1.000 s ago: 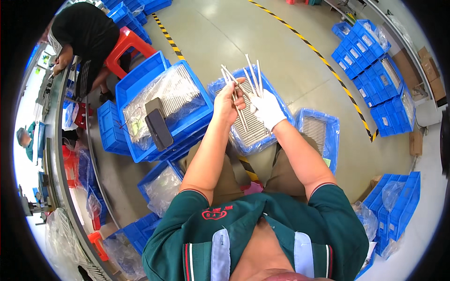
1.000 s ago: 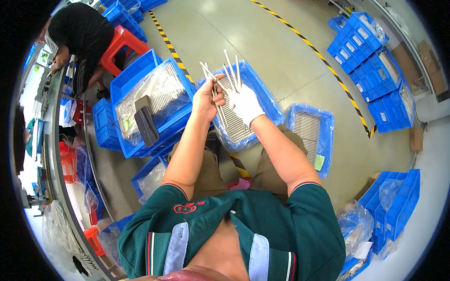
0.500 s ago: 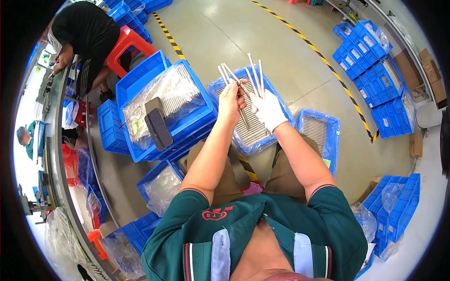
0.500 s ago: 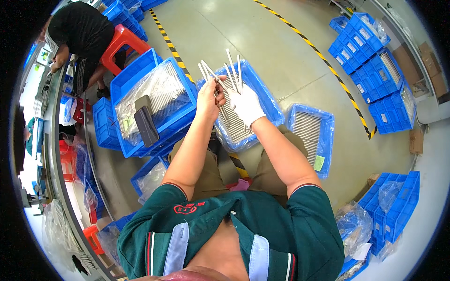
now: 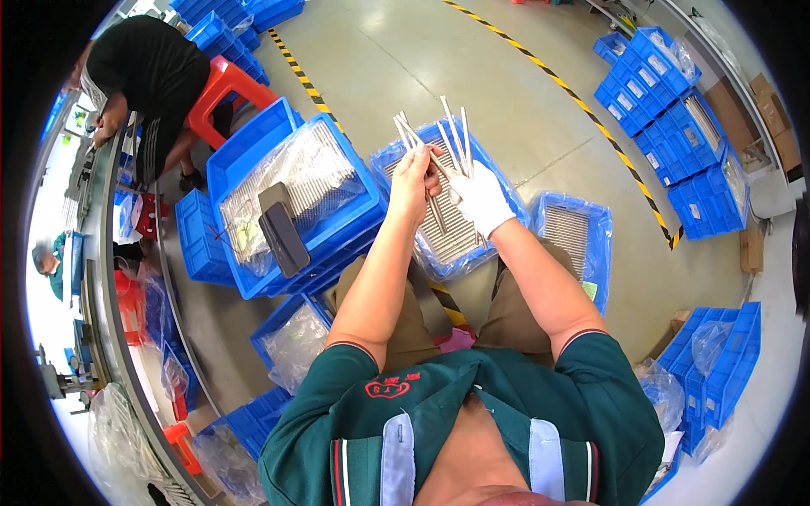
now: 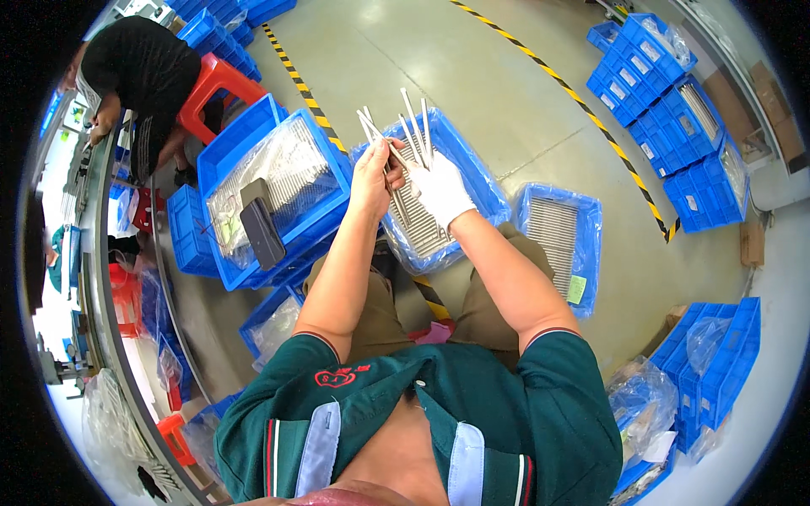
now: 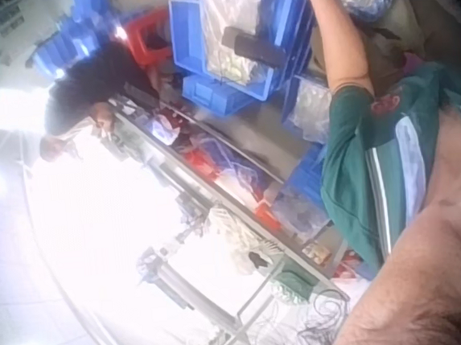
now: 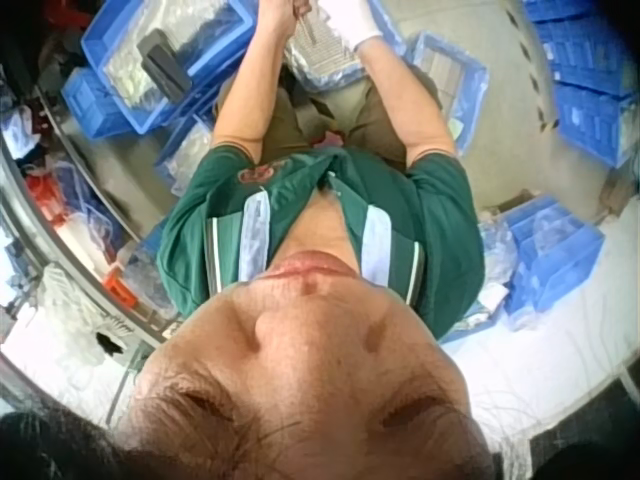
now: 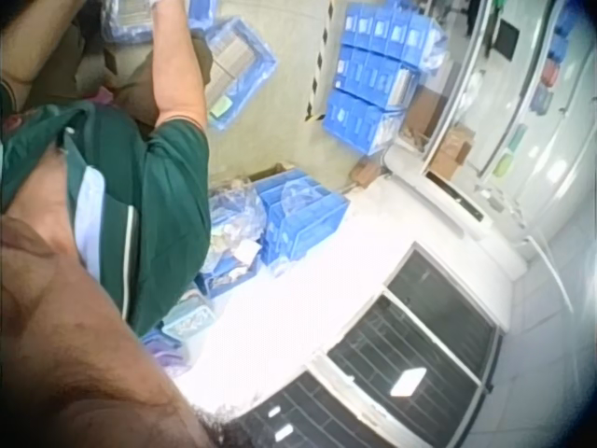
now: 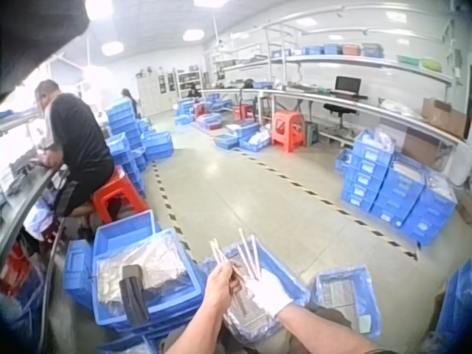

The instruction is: The person sits on the floor and repeatedly picks up bundles of long, thin metal rods from a blue plastic crate. They separate the rods, hold them in their hands, and then place them back into the crate. This process is repeated continuously throughout the video.

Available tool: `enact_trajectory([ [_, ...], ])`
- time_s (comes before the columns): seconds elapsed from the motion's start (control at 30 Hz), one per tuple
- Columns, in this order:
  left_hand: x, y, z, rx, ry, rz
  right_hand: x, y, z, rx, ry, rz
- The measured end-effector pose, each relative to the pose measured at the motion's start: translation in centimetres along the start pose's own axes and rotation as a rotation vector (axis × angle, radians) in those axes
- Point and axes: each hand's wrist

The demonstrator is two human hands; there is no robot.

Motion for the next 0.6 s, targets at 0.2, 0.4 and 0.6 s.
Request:
enact_trajectory([
  [0.2, 0.0, 0.5, 0.0, 0.094, -0.142, -0.062, 0.8, -1.3, 1.3, 0.151, 0.282, 0.072],
  [0.4, -0.7, 0.7, -0.4, 0.095, -0.091, -0.087, 0.8, -1.4, 1.6, 0.116, 0.174, 0.116],
  [0.6, -2.0, 1.5, -0.6, 0.108, -0.145, 0.01, 1.8, -0.2, 0.7, -0.142, -0.225, -0.098],
])
Point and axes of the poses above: each hand's wrist, its own y-axis away from the middle knuckle, its own x-axis out of the back of the hand, z = x × y, and after that the axes turned 3 degrees about -y, right-handed
